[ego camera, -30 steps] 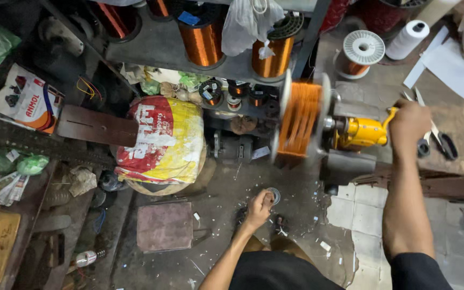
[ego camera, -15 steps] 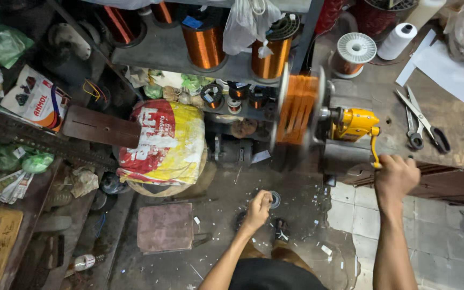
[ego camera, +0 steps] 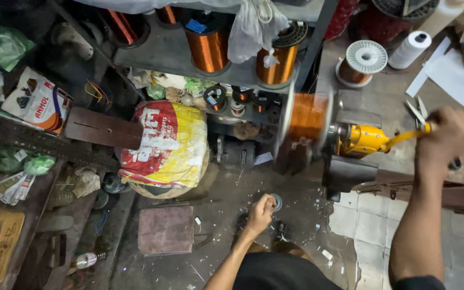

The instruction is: The person winds copper wire onto a white plastic bobbin using a manual crank winder. They secure the wire ends with a thin tie, trim the excess with scissors, and continue winding until the bobbin is full.

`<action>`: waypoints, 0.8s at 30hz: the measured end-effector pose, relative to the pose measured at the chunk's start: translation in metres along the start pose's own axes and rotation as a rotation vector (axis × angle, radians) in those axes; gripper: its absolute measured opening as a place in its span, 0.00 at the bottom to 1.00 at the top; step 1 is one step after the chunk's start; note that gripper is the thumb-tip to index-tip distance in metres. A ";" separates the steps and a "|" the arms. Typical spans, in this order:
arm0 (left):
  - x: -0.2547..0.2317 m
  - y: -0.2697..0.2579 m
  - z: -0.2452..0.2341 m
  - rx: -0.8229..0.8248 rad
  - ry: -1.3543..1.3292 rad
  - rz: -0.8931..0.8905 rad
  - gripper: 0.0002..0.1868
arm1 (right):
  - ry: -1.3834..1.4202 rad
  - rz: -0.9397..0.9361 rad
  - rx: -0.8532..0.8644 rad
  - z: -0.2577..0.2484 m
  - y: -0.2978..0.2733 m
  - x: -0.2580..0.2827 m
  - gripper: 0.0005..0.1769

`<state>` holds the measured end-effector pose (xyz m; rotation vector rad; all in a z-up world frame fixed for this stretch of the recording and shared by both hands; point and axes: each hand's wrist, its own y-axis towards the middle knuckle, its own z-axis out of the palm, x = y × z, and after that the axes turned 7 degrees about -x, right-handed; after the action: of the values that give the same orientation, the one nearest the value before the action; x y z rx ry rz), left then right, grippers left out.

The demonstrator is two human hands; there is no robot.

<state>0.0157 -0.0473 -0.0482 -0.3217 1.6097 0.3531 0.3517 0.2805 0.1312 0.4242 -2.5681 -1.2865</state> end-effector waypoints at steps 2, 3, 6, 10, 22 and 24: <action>0.001 0.002 0.001 -0.005 0.008 -0.028 0.16 | 0.001 0.005 0.044 0.027 0.010 -0.003 0.06; 0.003 0.000 0.000 0.001 0.009 -0.014 0.16 | 0.008 0.015 0.071 0.039 0.013 -0.004 0.07; 0.007 0.004 -0.001 0.007 0.012 0.020 0.16 | 0.018 0.029 0.130 0.069 0.009 -0.001 0.09; 0.015 -0.006 0.000 0.018 -0.015 0.012 0.16 | -0.021 0.088 0.213 0.090 -0.028 0.008 0.06; 0.018 -0.026 -0.007 0.047 -0.034 -0.014 0.17 | -0.044 -0.023 0.220 -0.032 -0.134 0.044 0.02; 0.015 -0.025 -0.011 0.050 -0.026 -0.050 0.17 | -0.018 -0.028 0.101 -0.058 -0.130 0.053 0.03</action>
<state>0.0152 -0.0744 -0.0630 -0.3174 1.5793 0.2772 0.3416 0.1446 0.0649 0.4713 -2.6598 -1.1790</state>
